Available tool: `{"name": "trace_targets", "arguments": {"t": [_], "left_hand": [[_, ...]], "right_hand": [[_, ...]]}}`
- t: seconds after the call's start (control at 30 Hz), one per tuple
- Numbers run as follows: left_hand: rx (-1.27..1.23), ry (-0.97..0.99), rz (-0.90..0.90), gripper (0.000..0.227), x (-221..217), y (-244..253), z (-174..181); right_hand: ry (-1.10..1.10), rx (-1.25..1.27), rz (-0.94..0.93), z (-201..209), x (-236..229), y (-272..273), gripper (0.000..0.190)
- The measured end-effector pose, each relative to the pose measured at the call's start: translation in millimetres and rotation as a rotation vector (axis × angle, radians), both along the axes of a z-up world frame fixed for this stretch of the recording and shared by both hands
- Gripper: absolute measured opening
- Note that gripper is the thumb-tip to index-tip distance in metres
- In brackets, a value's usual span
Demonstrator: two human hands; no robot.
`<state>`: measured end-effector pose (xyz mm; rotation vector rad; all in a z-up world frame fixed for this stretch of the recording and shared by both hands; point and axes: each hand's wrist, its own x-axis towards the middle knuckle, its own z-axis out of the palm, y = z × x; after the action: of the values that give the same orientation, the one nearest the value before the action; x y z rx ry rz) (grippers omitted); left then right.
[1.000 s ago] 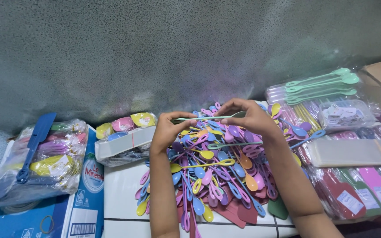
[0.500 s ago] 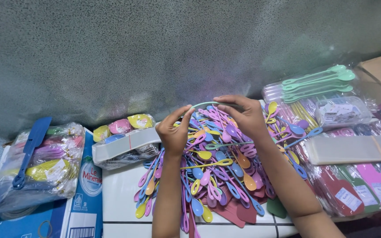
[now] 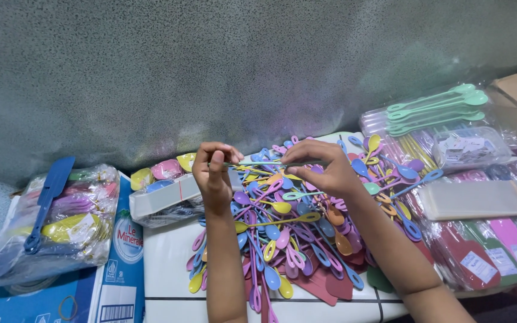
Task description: The person sorts various colorful plastic spoons and places them into clear plastic sleeves.
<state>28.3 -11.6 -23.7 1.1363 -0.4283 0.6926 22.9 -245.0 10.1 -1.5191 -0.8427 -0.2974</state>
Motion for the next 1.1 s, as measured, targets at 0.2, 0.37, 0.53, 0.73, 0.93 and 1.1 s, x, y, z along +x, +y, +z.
{"name": "trace_targets", "arguments": {"t": [0.2,0.37,0.53,0.73,0.93,1.1], "left_hand": [[-0.112,0.145,0.018,0.049,1.3,-7.1,-6.5],[-0.162,0.174,-0.066,0.052,-1.2,-7.0,3.0],[0.065,0.204,-0.090,0.034,-11.8,13.4,12.8],[0.610,0.401,0.006,0.028,-18.4,34.8,21.0],[0.595,0.430,0.031,0.021,-26.2,32.0,32.4],[0.986,0.484,0.150,0.079,-18.8,59.3,21.2]], "right_hand": [[0.047,-0.001,0.106,2.2,-5.4,-5.9,0.014],[0.088,-0.017,0.152,-3.1,-5.3,-5.5,0.012],[0.126,0.021,0.062,-6.0,2.4,-2.9,0.015],[0.090,-0.207,-0.048,-2.4,5.2,-0.2,0.017],[0.154,-0.604,-0.129,2.2,1.8,10.0,0.021],[0.275,-0.961,-0.372,-47.1,30.8,1.7,0.029]]}}
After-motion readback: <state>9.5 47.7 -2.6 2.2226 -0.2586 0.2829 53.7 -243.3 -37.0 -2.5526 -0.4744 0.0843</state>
